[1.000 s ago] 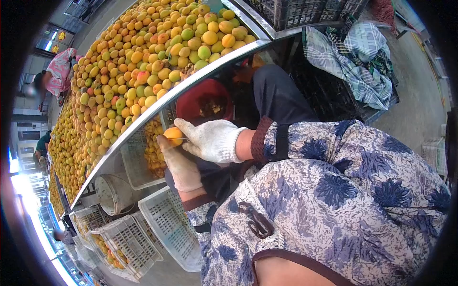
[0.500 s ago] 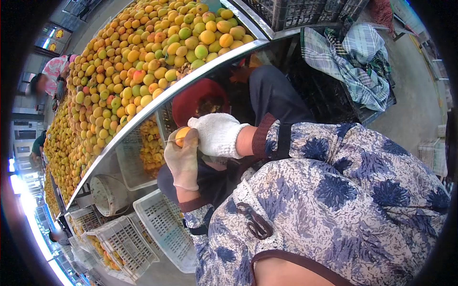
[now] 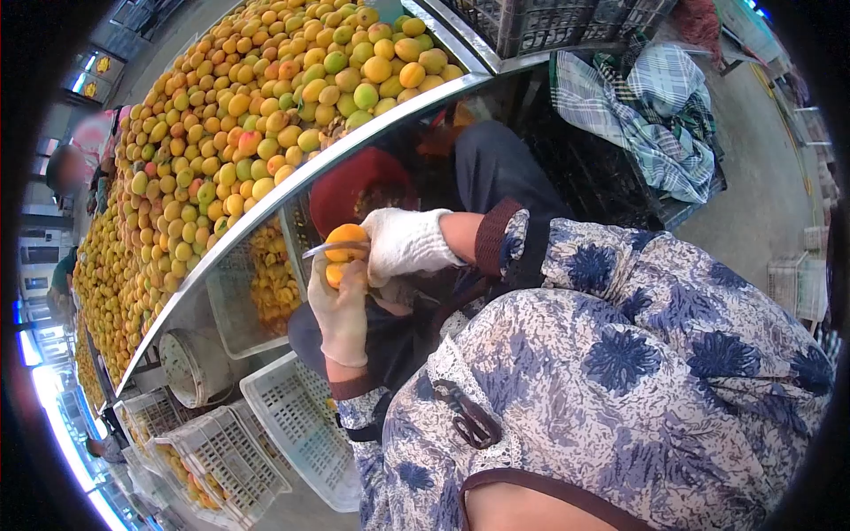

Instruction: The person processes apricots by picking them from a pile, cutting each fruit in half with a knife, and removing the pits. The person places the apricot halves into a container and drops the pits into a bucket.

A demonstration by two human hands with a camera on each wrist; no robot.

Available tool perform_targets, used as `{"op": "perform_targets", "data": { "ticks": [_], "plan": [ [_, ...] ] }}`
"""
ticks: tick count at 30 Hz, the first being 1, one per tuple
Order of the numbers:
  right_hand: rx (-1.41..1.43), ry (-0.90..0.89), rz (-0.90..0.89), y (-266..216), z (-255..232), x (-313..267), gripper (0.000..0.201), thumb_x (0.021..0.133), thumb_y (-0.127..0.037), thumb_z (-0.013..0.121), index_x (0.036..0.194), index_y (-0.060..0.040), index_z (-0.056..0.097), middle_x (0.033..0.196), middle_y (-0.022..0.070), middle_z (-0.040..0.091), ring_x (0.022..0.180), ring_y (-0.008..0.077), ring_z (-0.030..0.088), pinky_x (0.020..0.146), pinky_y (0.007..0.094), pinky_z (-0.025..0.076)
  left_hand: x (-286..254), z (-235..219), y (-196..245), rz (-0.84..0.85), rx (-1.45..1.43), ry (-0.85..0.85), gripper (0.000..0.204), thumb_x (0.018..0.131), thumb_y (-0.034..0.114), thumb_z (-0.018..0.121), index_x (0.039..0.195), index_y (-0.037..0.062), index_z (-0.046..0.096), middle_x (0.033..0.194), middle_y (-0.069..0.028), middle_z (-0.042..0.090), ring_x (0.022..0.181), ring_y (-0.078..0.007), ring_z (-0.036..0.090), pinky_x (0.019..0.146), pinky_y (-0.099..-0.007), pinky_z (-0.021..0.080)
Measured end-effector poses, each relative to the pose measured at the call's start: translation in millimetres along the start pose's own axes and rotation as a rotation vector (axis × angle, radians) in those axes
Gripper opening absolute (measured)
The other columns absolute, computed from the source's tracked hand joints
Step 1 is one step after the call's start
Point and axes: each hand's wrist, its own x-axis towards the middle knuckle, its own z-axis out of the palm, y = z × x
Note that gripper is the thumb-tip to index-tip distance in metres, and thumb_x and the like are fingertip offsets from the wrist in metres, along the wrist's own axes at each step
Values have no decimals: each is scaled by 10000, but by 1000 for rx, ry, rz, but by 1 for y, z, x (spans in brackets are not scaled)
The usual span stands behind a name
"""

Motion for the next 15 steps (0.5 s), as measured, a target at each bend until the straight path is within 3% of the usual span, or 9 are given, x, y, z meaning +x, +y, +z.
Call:
{"op": "perform_targets", "data": {
  "ticks": [2, 3, 6, 8, 9, 10, 12, 13, 15],
  "plan": [
    [43, -5, 28, -9, -1, -4, 290, 677, -79, 724, 958, -17, 692, 859, 181, 703, 829, 299, 691, 744, 367, 526, -1, -4, -1, -49, -391, -72, 399, 924, 154, 538, 1269, -46, 544, 1151, -111, 625, 1034, -186, 601, 950, -309, 445],
    [-91, 40, -52, -12, -1, -4, 340, 677, -90, 735, 1006, -19, 683, 881, 183, 702, 849, 308, 688, 757, 365, 527, -3, -6, 2, -38, -360, -85, 470, 924, 242, 487, 1294, -46, 528, 1204, -120, 600, 1106, -204, 569, 1006, -333, 403],
    [-361, 201, -146, -24, 2, -10, 529, 681, -125, 768, 1180, -37, 616, 981, 177, 697, 926, 327, 677, 815, 351, 527, -1, -7, -1, -55, -533, -54, 512, 894, 333, 559, 1257, -28, 550, 1149, -99, 607, 1056, -180, 577, 947, -313, 434],
    [-160, 230, -422, -26, 2, -18, 583, 688, -134, 778, 1225, -46, 567, 1027, 162, 689, 985, 316, 664, 873, 352, 516, -2, -7, -4, -79, -591, -58, 580, 884, 415, 559, 1268, -19, 547, 1197, -111, 590, 1095, -198, 570, 960, -327, 434],
    [-95, 265, -561, -19, 8, -6, 544, 712, -109, 755, 1215, -59, 557, 959, 116, 686, 854, 253, 680, 745, 322, 548, -2, -8, -9, -113, -723, -71, 606, 880, 427, 567, 1287, -20, 528, 1217, -118, 579, 1116, -210, 564, 968, -333, 435],
    [-95, 264, -562, -14, 7, -4, 544, 712, -109, 755, 1215, -59, 557, 959, 116, 686, 854, 253, 680, 745, 322, 548, -2, -9, -12, -147, -856, -83, 633, 876, 440, 576, 1305, -21, 509, 1238, -126, 569, 1136, -222, 558, 975, -338, 435],
    [335, -1, -286, -27, -1, -18, 527, 728, -66, 727, 1224, -75, 549, 875, 68, 662, 650, 146, 639, 534, 258, 503, 1, -9, -9, -129, -896, -99, 652, 874, 442, 580, 1321, -24, 489, 1253, -133, 561, 1149, -234, 554, 984, -344, 436],
    [408, -88, -171, -25, -6, -20, 502, 750, -42, 687, 1229, -72, 539, 794, 31, 627, 498, 68, 534, 415, 202, 398, 2, -9, -8, -111, -936, -116, 672, 873, 444, 585, 1337, -28, 468, 1267, -141, 553, 1162, -246, 551, 992, -349, 437],
    [573, -91, -205, -24, -2, -23, 424, 747, -36, 667, 1155, -64, 554, 700, 15, 570, 447, 77, 489, 376, 226, 369, 1, -6, -5, -92, -934, -99, 627, 905, 408, 542, 1353, -22, 455, 1300, -145, 539, 1184, -249, 535, 1015, -361, 416]
  ]
}}
